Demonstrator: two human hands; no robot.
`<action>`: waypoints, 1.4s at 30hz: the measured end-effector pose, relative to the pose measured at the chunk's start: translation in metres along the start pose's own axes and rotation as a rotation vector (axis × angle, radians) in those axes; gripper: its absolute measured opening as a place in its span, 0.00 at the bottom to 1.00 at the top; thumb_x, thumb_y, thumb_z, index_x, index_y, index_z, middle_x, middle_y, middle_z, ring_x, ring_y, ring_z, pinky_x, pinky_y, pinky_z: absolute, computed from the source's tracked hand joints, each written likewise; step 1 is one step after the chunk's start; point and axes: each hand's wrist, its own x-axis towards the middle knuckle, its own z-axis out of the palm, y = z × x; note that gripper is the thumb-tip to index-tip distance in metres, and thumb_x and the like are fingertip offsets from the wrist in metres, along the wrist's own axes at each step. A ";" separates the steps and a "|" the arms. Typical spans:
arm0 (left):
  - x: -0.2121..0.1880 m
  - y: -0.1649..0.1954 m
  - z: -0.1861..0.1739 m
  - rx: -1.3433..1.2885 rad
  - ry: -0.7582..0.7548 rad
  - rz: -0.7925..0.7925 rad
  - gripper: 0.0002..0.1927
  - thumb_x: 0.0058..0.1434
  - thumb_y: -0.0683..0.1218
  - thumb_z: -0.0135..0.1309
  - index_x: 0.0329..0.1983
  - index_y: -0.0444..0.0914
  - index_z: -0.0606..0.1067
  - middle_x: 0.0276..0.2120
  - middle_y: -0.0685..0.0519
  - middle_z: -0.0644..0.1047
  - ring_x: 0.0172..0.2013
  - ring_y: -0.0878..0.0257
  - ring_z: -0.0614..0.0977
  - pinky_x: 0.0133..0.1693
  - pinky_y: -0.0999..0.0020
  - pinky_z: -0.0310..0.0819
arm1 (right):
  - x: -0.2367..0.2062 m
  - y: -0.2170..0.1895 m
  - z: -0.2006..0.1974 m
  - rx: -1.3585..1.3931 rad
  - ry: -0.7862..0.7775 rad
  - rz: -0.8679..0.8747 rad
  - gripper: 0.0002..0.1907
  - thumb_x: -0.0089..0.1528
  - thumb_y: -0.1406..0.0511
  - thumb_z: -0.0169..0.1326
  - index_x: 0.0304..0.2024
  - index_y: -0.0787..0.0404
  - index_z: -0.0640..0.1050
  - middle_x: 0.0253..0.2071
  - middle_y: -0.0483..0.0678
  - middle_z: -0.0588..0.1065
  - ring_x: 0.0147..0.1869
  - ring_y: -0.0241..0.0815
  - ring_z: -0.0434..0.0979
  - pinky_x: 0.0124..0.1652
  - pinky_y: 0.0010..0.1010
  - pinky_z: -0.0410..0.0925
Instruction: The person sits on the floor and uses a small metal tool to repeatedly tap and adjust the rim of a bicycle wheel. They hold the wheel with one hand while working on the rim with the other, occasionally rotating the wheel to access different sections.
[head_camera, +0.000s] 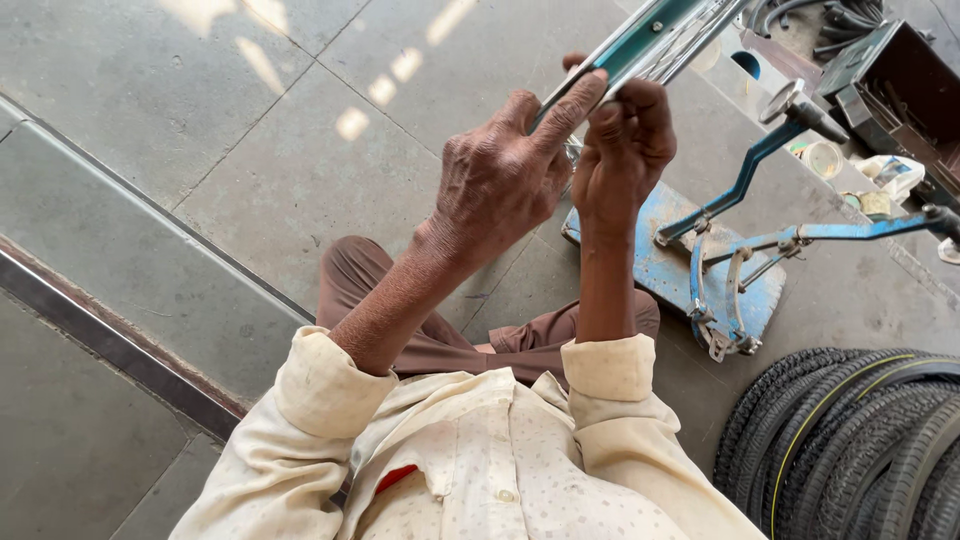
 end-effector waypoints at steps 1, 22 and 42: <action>-0.002 0.003 0.001 -0.003 0.012 -0.002 0.32 0.73 0.45 0.57 0.77 0.50 0.60 0.39 0.53 0.73 0.29 0.65 0.78 0.27 0.66 0.78 | 0.002 0.001 0.001 0.039 0.010 0.032 0.09 0.69 0.67 0.59 0.50 0.65 0.76 0.50 0.59 0.80 0.51 0.42 0.81 0.47 0.26 0.77; -0.003 -0.004 -0.044 -0.037 0.007 -0.131 0.34 0.62 0.44 0.60 0.72 0.52 0.67 0.29 0.55 0.72 0.22 0.66 0.76 0.23 0.67 0.76 | -0.014 0.011 0.029 0.086 -0.005 0.026 0.11 0.66 0.67 0.64 0.50 0.63 0.80 0.61 0.64 0.75 0.62 0.48 0.80 0.58 0.34 0.78; -0.006 0.000 -0.010 -0.231 0.080 -0.186 0.50 0.58 0.44 0.65 0.79 0.47 0.51 0.40 0.48 0.81 0.33 0.57 0.85 0.35 0.61 0.82 | 0.004 0.003 -0.011 -0.368 -0.171 0.110 0.21 0.65 0.69 0.61 0.60 0.67 0.75 0.53 0.53 0.78 0.52 0.39 0.80 0.52 0.28 0.77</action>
